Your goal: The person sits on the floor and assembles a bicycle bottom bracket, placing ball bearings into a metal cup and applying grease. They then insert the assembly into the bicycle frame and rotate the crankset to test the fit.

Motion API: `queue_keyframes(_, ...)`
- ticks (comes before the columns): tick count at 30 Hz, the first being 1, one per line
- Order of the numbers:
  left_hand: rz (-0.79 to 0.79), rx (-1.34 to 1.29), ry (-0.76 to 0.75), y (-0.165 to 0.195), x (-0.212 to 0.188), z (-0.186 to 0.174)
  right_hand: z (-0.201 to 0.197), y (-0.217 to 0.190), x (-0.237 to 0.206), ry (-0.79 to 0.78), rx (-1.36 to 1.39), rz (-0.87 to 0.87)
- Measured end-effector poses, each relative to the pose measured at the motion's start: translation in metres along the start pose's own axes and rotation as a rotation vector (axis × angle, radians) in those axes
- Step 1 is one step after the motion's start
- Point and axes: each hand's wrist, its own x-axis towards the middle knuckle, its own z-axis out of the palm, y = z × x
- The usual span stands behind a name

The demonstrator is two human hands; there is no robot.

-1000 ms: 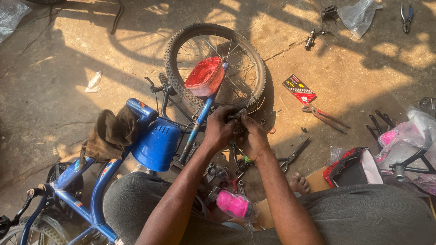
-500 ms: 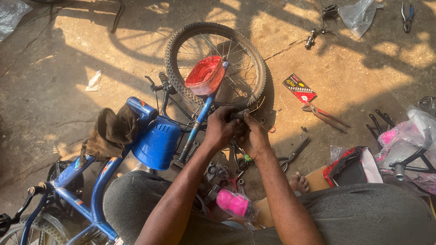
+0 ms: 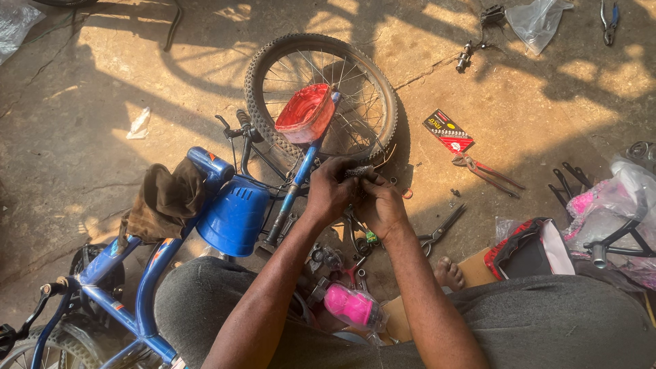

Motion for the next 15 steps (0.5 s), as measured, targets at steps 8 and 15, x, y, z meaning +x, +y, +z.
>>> queue_keyframes(8, 0.01, 0.033, 0.006, -0.003, 0.0, 0.003, 0.015, -0.01, -0.011, 0.063, -0.095, 0.056)
queue_keyframes(15, 0.019, 0.026, 0.018, 0.002, 0.0, 0.003, 0.003, -0.007, -0.007, 0.053, -0.163, 0.046)
